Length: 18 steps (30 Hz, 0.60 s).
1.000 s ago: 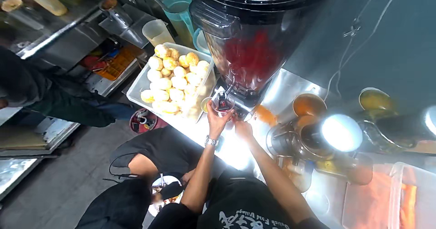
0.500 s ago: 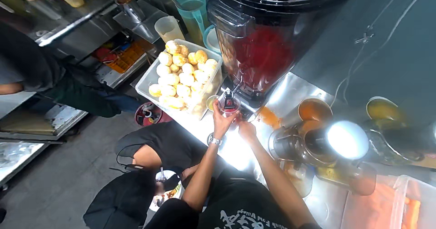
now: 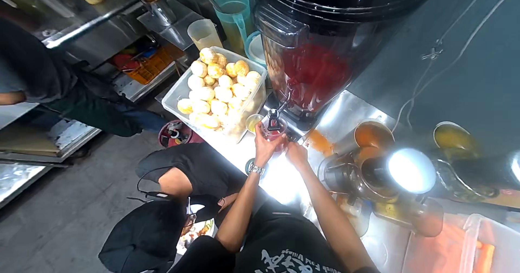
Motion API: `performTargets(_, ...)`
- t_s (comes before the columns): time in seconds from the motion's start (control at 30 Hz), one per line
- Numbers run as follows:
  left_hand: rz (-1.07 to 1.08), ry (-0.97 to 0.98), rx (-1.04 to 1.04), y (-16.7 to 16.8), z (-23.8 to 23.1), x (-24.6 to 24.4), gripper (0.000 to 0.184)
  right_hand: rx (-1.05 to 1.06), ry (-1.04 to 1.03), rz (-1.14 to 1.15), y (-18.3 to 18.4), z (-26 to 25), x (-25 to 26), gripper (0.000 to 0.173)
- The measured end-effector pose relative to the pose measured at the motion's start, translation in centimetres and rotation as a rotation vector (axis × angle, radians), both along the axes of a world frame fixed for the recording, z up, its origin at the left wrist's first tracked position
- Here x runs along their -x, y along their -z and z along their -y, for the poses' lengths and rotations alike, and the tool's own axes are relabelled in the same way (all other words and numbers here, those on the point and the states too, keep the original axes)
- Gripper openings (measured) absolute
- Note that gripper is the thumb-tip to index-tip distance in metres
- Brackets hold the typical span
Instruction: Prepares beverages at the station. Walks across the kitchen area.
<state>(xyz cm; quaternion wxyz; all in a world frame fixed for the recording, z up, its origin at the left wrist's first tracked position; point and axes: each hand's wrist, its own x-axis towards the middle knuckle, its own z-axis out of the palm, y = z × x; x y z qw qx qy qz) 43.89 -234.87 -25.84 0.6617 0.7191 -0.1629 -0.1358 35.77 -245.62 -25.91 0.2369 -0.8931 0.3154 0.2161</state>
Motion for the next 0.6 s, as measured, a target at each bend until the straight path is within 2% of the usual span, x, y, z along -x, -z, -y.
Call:
performTargets(0.1,-0.003,0.005,0.013,-0.08,0.09,-0.01,0.093,0.005,0.007,-0.002,0.06,0.11,-0.07,0.036)
performTargets(0.6,-0.070,-0.006,0.051,-0.46,-0.19,-0.81,0.091,-0.017,0.038,0.008,-0.14,-0.12,0.13,0.040)
